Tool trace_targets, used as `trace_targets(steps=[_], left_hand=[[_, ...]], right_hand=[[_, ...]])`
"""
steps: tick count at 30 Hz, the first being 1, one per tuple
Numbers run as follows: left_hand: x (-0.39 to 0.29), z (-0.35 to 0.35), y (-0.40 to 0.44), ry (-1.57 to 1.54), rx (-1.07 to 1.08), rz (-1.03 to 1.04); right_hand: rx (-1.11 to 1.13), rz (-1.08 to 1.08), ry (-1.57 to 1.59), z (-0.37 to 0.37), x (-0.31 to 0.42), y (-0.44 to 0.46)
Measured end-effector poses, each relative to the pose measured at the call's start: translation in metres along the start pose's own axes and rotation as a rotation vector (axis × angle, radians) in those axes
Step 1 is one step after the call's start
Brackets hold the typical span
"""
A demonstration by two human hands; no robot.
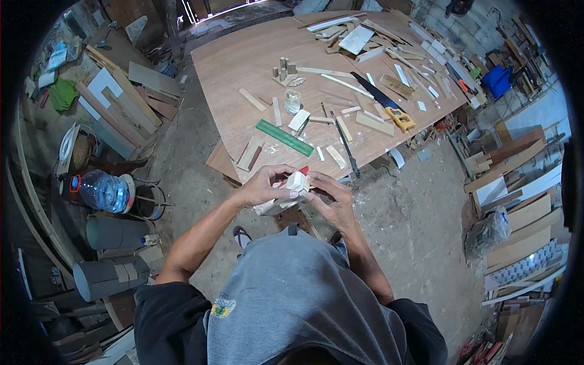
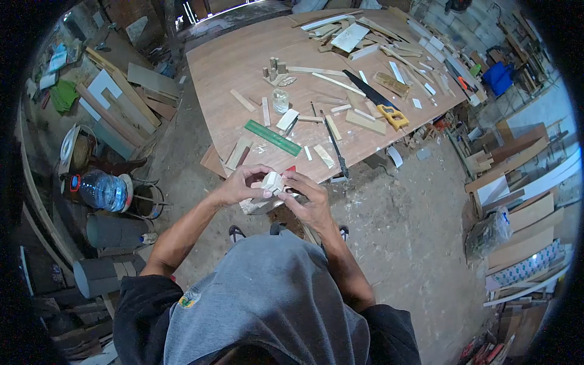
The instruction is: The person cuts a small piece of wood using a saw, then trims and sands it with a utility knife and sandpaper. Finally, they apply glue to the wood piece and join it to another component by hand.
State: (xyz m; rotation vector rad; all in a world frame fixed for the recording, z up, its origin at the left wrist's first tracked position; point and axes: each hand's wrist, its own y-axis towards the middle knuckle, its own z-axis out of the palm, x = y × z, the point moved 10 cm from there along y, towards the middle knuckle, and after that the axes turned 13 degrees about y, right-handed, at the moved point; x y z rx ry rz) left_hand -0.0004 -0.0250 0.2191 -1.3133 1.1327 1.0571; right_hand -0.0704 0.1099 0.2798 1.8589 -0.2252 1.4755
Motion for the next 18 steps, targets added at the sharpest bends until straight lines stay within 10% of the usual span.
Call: trace_targets(steps=[18], left_hand=[[-0.061, -0.007, -0.014, 0.332, -0.169, 0.133]], right_hand=[[-0.018, 0.008, 0.232, 0.000, -0.003, 0.006]])
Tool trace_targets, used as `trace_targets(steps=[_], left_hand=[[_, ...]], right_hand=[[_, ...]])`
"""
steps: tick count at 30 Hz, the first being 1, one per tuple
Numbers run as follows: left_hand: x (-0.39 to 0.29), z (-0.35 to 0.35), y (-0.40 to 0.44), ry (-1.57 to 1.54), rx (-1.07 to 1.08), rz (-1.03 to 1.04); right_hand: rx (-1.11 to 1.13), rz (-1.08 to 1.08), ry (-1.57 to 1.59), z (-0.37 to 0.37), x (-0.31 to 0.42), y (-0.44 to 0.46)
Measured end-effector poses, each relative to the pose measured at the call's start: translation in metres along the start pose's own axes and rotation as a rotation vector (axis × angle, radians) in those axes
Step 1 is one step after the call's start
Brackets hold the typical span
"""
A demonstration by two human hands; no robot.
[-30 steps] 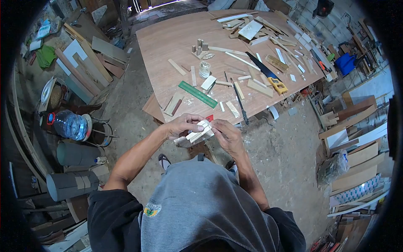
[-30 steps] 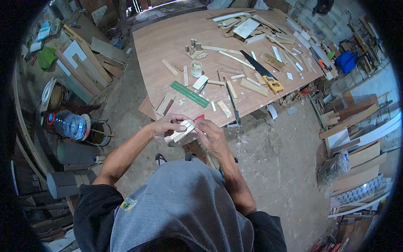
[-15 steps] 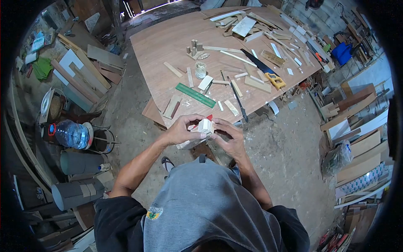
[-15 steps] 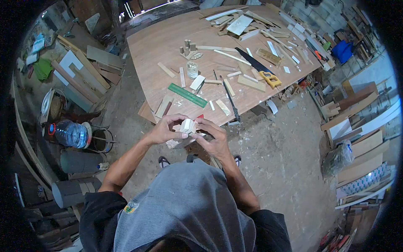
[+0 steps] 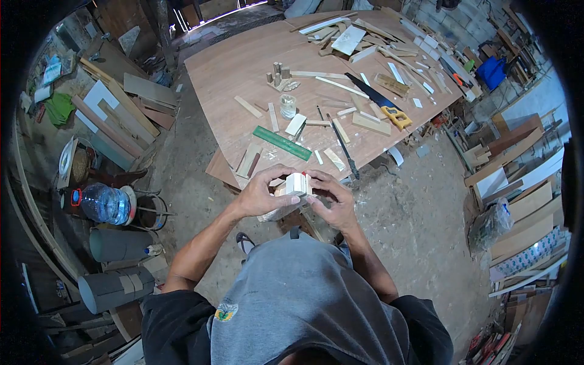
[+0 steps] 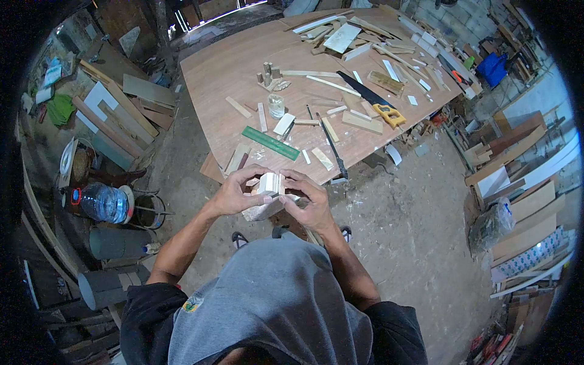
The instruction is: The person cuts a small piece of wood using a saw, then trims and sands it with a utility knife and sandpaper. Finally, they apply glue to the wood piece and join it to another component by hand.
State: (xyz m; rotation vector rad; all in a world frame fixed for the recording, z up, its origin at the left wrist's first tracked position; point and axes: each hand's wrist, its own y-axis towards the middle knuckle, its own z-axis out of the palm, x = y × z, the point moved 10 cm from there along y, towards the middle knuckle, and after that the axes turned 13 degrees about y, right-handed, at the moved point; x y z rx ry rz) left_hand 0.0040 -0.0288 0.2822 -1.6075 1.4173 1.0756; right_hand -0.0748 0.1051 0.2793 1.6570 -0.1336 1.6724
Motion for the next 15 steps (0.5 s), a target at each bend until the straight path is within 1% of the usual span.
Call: trace_targets(steps=[3, 5, 6, 8, 11, 15], left_hand=[[0.009, -0.001, 0.001, 0.048, 0.009, -0.001], [0.017, 0.001, 0.003, -0.087, 0.036, 0.099], [0.014, -0.002, 0.002, -0.087, 0.035, 0.097], [0.026, 0.005, -0.002, -0.225, 0.148, -0.123], [0.024, 0.007, -0.004, -0.291, 0.173, -0.157], [0.034, 0.010, -0.006, -0.272, 0.187, -0.228]], right_hand=[[0.018, 0.022, 0.035, 0.002, -0.005, 0.001], [-0.028, 0.137, 0.169, 0.002, -0.014, 0.000], [-0.027, 0.138, 0.170, 0.002, -0.015, 0.001], [-0.008, 0.170, 0.174, 0.005, -0.018, 0.001], [0.005, 0.143, 0.217, 0.007, -0.022, 0.001], [0.037, 0.176, 0.178, 0.009, -0.027, -0.001]])
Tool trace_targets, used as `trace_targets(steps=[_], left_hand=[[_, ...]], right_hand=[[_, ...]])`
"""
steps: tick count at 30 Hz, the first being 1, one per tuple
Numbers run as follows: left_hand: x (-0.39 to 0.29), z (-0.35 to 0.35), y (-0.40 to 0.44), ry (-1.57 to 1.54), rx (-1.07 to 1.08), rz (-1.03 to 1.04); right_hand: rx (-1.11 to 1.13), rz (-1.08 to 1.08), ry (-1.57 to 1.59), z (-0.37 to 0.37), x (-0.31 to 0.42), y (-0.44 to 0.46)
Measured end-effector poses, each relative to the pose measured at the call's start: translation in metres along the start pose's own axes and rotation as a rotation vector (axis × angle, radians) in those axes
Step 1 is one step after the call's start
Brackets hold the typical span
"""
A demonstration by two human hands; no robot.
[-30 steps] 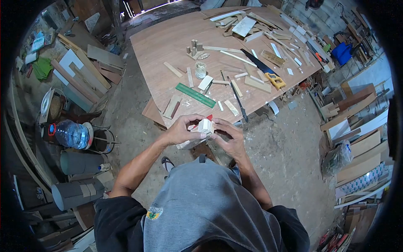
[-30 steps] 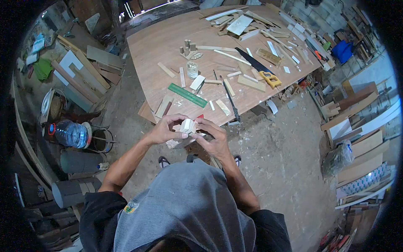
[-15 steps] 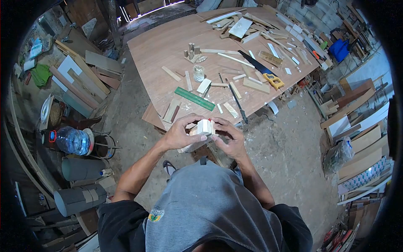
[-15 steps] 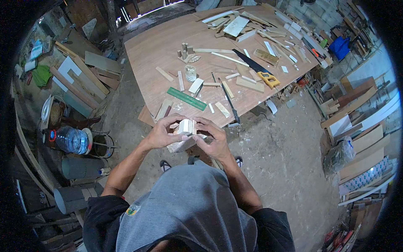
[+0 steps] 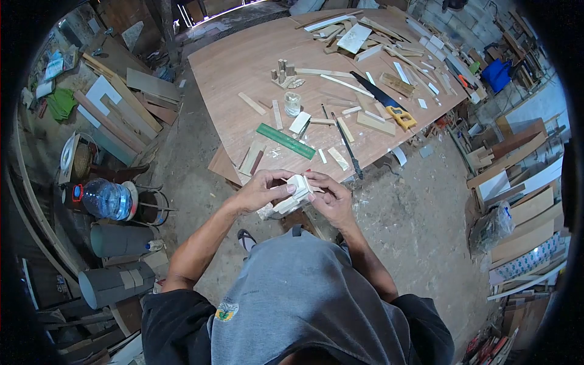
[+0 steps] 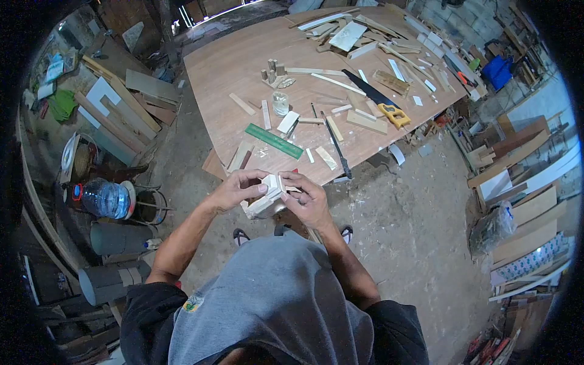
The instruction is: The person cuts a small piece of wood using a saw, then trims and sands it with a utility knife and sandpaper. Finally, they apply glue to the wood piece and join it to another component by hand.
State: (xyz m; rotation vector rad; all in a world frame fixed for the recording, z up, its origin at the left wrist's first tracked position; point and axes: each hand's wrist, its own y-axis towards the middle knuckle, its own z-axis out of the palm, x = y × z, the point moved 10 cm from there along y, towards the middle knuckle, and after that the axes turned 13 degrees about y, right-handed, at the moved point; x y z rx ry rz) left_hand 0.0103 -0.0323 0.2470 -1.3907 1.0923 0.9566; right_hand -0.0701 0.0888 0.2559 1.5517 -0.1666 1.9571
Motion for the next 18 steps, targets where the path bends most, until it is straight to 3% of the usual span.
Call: trace_targets(steps=[8, 18], left_hand=[[0.001, 0.007, 0.006, -0.078, -0.004, 0.043], [0.006, 0.005, 0.006, -0.077, -0.065, -0.092]], right_hand=[[-0.070, 0.006, 0.208, -0.007, -0.010, -0.005], [-0.184, -0.076, 0.050, -0.016, 0.014, -0.010]])
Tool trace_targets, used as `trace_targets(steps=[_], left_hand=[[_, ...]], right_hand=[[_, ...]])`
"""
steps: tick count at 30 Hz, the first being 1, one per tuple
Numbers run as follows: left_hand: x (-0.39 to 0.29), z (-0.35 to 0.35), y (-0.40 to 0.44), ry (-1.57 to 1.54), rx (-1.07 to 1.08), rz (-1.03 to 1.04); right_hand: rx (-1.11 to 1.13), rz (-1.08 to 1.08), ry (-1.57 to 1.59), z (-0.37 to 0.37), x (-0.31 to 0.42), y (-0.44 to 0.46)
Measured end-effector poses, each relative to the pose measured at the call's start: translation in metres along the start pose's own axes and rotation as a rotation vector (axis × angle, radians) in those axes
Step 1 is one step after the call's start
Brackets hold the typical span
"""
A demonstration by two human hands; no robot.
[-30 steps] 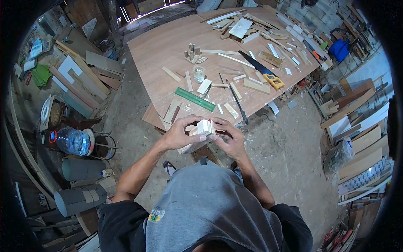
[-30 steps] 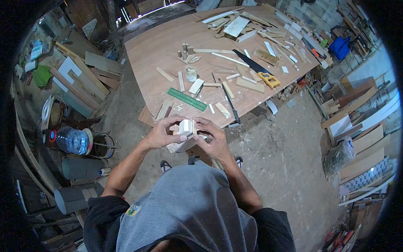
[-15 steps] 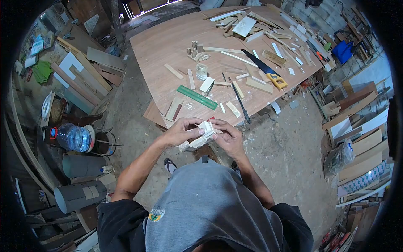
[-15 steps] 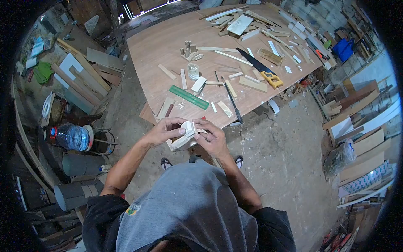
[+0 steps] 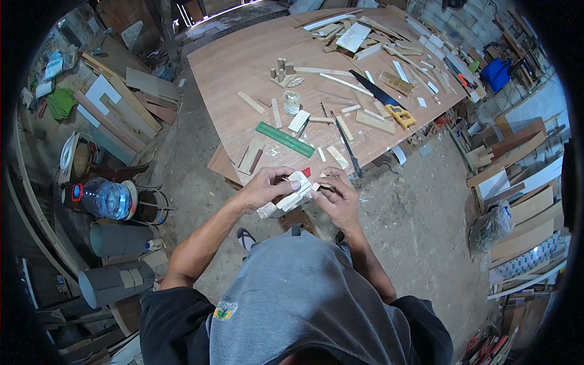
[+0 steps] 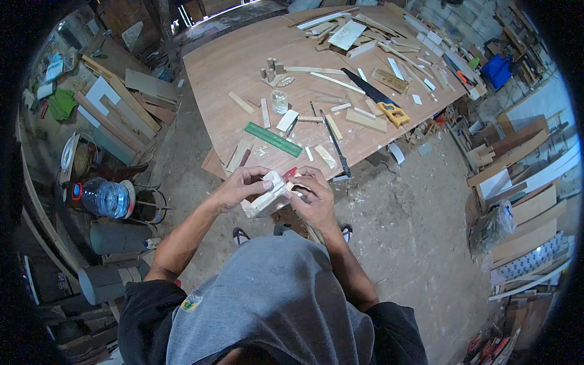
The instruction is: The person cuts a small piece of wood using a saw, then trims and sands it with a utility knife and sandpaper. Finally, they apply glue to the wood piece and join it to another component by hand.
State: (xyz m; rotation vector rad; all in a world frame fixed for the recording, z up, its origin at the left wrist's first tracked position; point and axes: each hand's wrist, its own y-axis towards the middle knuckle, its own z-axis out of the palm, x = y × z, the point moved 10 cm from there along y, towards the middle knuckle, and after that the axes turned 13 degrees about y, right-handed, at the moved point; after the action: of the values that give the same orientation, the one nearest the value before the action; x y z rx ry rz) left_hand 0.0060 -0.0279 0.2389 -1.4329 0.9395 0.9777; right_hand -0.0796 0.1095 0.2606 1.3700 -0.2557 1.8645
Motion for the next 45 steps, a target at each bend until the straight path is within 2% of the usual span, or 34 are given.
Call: trace_targets(steps=[5, 8, 12, 14, 24, 33, 35, 39, 41, 45], left_hand=[[-0.002, 0.000, 0.001, 0.003, -0.060, 0.006], [0.004, 0.000, 0.003, 0.012, -0.054, -0.012], [0.001, 0.001, -0.001, 0.031, -0.052, -0.041], [-0.001, 0.002, -0.001, 0.029, -0.052, -0.019], [-0.001, 0.002, 0.007, -0.012, -0.037, 0.054], [0.006, 0.002, 0.009, -0.123, 0.013, 0.015], [0.013, 0.004, 0.006, -0.242, 0.099, -0.052], [0.025, -0.003, 0.010, -0.252, 0.050, -0.075], [0.001, 0.002, 0.004, -0.128, 0.090, 0.076], [0.001, 0.004, 0.006, -0.057, 0.077, 0.149]], right_hand=[[0.100, -0.107, -0.396, 0.010, 0.019, -0.004], [0.089, -0.152, -0.448, 0.013, 0.027, -0.004], [0.089, -0.201, -0.449, 0.013, 0.029, -0.005], [0.046, -0.171, -0.367, 0.009, 0.027, -0.005], [0.007, -0.157, -0.359, 0.006, 0.023, -0.004], [0.001, -0.134, -0.324, 0.009, 0.025, 0.004], [0.025, -0.167, -0.360, 0.013, 0.027, 0.005], [0.041, -0.184, -0.368, 0.014, 0.025, 0.004], [0.007, -0.150, -0.292, 0.013, 0.022, 0.004], [0.029, -0.163, -0.328, 0.015, 0.019, 0.002]])
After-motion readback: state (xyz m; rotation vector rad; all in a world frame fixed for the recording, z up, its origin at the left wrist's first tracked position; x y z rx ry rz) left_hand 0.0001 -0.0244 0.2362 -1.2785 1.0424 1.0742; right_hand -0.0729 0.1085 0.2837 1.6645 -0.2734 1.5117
